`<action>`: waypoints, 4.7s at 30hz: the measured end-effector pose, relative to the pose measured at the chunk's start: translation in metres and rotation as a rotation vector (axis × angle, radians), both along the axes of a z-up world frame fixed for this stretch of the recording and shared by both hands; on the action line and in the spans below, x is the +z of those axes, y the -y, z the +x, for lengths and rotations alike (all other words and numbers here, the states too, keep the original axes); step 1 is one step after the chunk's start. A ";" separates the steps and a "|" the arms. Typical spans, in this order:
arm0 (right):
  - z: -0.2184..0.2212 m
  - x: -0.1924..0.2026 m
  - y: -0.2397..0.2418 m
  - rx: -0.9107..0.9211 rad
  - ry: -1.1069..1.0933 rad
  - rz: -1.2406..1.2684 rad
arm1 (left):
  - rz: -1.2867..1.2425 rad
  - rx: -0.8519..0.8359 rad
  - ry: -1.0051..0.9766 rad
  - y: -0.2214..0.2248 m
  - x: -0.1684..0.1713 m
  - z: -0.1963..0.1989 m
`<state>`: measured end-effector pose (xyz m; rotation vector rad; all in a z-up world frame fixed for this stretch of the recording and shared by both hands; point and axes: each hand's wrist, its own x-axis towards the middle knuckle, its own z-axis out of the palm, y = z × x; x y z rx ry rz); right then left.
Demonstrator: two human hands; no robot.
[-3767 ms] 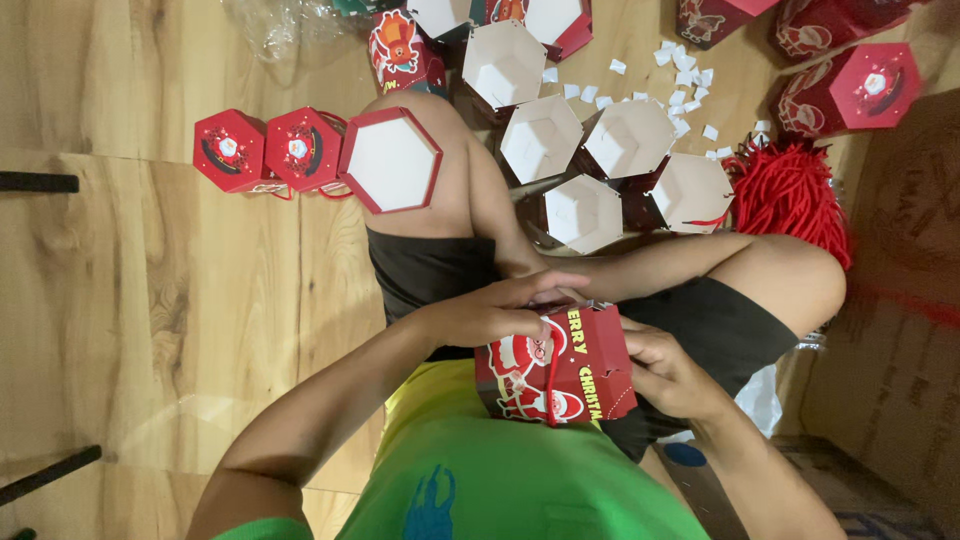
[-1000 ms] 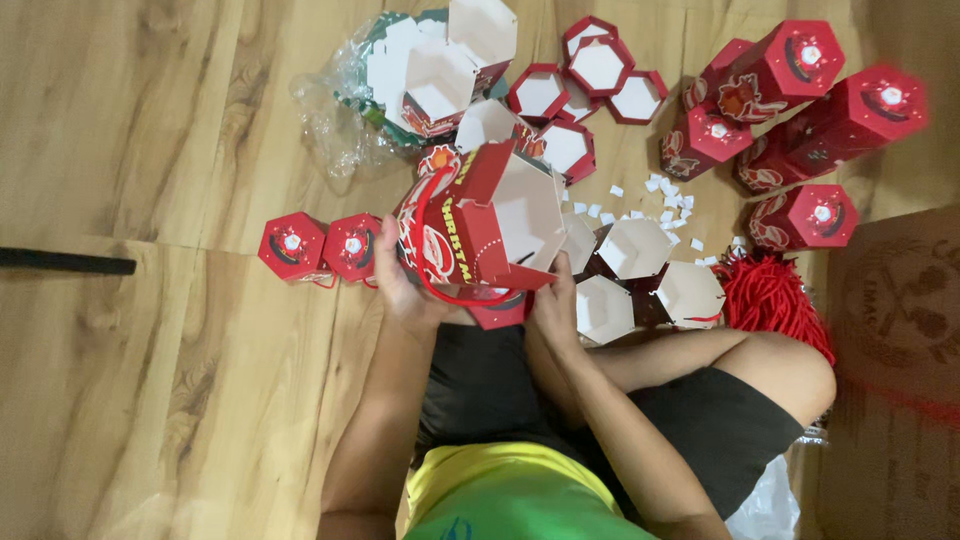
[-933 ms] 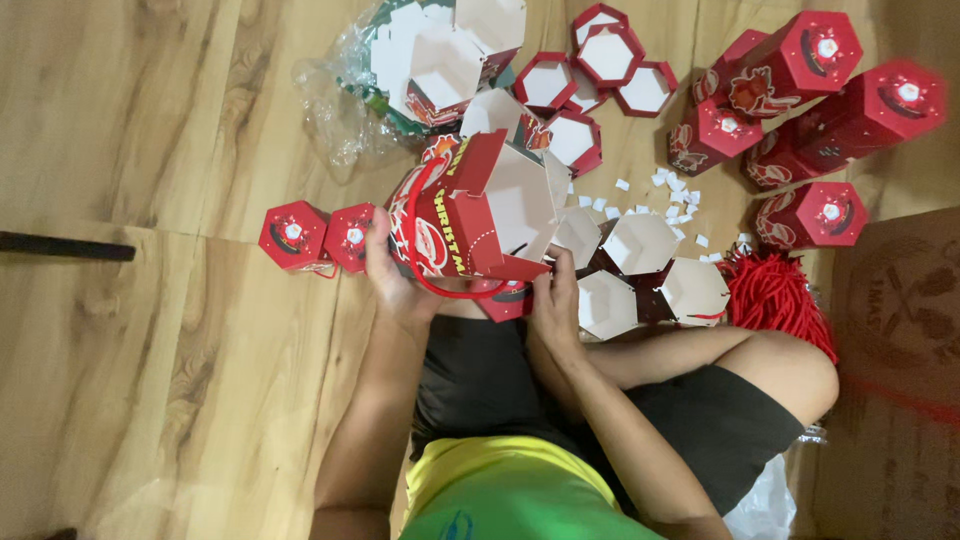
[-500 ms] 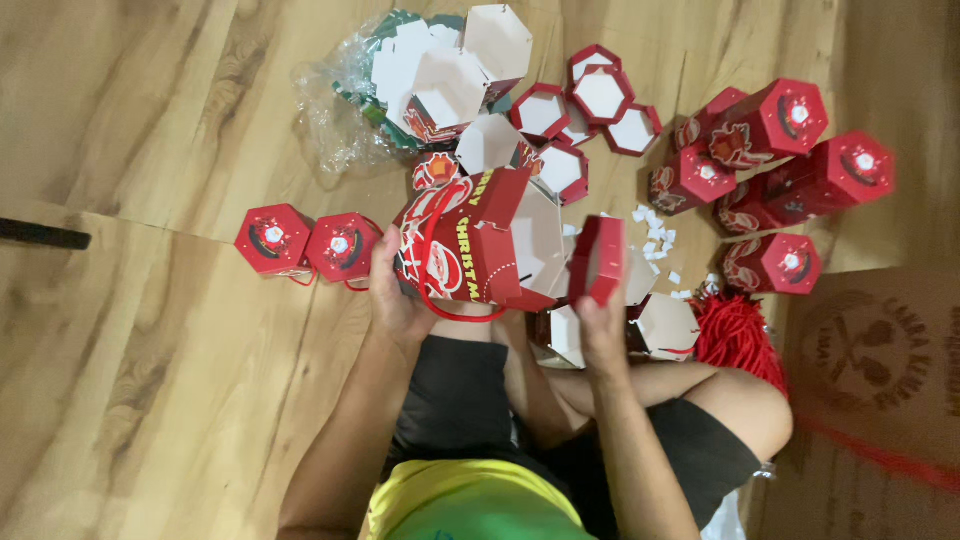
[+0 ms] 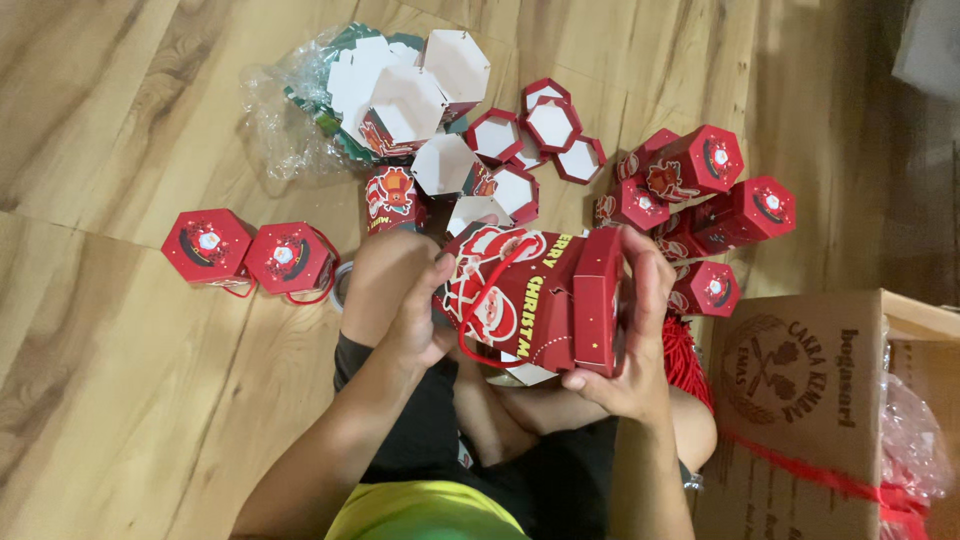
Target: The person assembles small red and green Christmas-themed boxes by folding the cardboard and threading red cords through pre-punched holes.
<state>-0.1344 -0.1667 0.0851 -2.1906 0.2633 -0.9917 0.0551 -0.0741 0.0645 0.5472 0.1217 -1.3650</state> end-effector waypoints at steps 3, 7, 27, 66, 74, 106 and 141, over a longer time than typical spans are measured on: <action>-0.001 0.006 -0.004 0.029 -0.006 0.044 | -0.010 -0.062 0.043 0.002 0.010 0.000; 0.002 0.016 -0.012 -0.035 -0.075 -0.064 | 0.003 -0.045 -0.034 0.008 -0.010 -0.007; -0.010 0.021 -0.043 -0.237 -0.076 0.087 | -0.024 0.120 0.242 -0.005 0.027 -0.038; -0.025 -0.030 -0.077 -0.948 0.702 0.278 | -0.285 0.745 1.294 -0.035 0.040 -0.102; -0.029 -0.034 -0.077 -0.843 0.760 0.095 | -0.319 0.938 1.521 -0.026 0.020 -0.101; -0.024 0.022 -0.080 -1.080 0.350 0.079 | -0.462 0.892 1.947 -0.036 0.013 -0.095; -0.049 -0.011 -0.042 -0.474 -0.029 0.052 | 0.400 0.025 -0.096 -0.001 0.014 -0.077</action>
